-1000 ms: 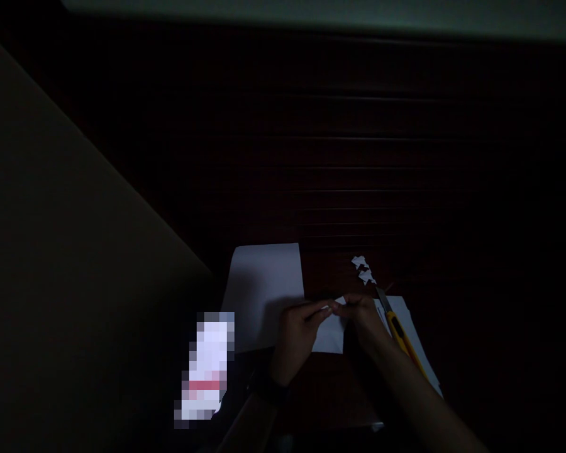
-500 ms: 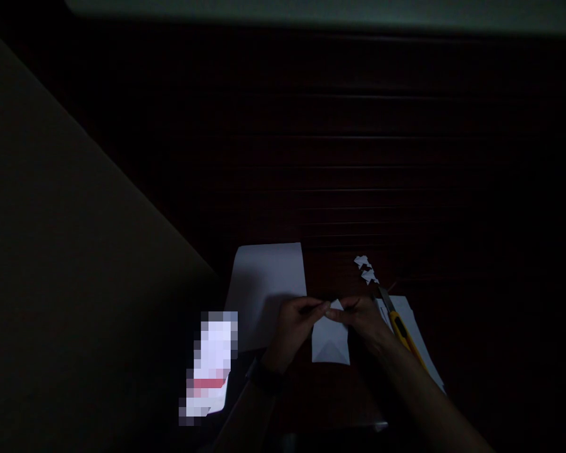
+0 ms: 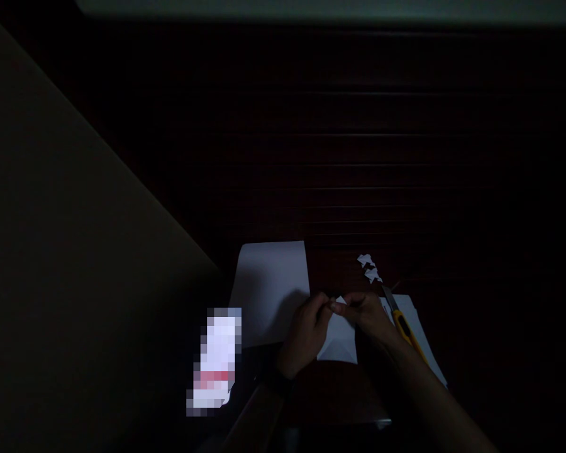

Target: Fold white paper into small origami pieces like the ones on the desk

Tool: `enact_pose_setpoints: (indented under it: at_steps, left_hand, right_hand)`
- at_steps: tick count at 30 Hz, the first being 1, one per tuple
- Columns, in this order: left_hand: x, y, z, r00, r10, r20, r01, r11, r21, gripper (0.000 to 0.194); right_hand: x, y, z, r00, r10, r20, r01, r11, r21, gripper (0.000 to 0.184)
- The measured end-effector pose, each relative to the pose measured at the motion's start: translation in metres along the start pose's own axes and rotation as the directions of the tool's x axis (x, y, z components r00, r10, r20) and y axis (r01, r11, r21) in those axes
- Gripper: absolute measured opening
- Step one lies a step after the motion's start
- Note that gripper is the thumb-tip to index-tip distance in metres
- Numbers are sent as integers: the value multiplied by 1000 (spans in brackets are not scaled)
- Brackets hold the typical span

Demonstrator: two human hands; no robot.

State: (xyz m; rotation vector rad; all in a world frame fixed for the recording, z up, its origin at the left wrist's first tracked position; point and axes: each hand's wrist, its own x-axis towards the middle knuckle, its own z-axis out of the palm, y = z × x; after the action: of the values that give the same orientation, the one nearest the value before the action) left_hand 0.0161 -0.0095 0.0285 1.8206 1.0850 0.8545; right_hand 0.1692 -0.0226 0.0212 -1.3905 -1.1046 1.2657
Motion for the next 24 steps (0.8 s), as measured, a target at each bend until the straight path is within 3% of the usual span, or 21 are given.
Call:
enact_pose_setpoints:
  at_steps: [10, 16, 24]
  left_hand:
    - [-2, 10, -4, 996, 29, 81, -25, 998, -58, 27]
    - [-1, 5, -5, 996, -15, 86, 21, 997, -79, 30]
    - [2, -2, -7, 994, -34, 106, 41, 998, -56, 35]
  right_hand:
    - [-4, -6, 6, 975, -222, -20, 217, 966, -141, 30]
    - [-6, 0, 10, 968, -231, -99, 207, 956, -206, 30]
    - [-1, 7, 9, 986, -147, -83, 141, 988, -70, 31]
